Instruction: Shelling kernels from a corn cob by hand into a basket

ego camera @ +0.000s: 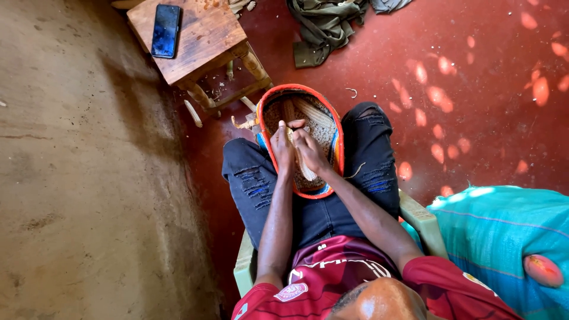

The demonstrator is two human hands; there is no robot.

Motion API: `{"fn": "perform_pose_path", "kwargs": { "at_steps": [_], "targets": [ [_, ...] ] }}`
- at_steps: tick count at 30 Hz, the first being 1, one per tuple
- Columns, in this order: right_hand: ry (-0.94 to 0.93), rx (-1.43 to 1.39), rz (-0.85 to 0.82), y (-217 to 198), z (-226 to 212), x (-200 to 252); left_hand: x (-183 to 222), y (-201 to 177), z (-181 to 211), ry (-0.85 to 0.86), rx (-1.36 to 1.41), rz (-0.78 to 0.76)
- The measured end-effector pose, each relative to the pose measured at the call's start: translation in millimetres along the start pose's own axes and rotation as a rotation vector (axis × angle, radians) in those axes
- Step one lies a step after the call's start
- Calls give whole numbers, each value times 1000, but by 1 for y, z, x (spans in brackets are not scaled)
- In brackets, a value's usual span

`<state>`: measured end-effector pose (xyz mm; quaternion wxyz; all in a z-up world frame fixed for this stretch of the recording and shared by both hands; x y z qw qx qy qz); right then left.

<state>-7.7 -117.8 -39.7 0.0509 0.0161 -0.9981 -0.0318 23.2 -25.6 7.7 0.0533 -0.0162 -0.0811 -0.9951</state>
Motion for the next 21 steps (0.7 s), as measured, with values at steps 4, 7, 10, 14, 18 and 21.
{"fn": "perform_pose_path", "kwargs": {
  "at_steps": [4, 7, 10, 14, 18, 21],
  "targets": [
    [5, 96, -129, -3, -34, 10, -2, 6, 11, 6, 72, 14],
    [-111, 110, -97, -13, -5, 1, -2, 10, 5, -14, 133, 13],
    [-140, 145, -10, -18, 29, -1, -3, 7, -8, 19, 89, 13],
    [-60, 159, -58, -15, -7, 10, -7, 7, -1, 3, 82, 47],
    [9, 216, -149, -12, -16, 22, -20, -6, -36, -129, 108, 70],
    [-109, 229, -93, -16, 9, 9, -30, -12, -63, -103, 77, 76]
  ]
}}
Point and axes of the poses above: each hand's wrist, its own x-axis away from the middle knuckle, its own y-axis out of the palm, z = x × y, the point moved 1 cm from there along -x, towards the middle knuckle, and after that the axes turned 6 degrees about -x, right-handed, at the moved point
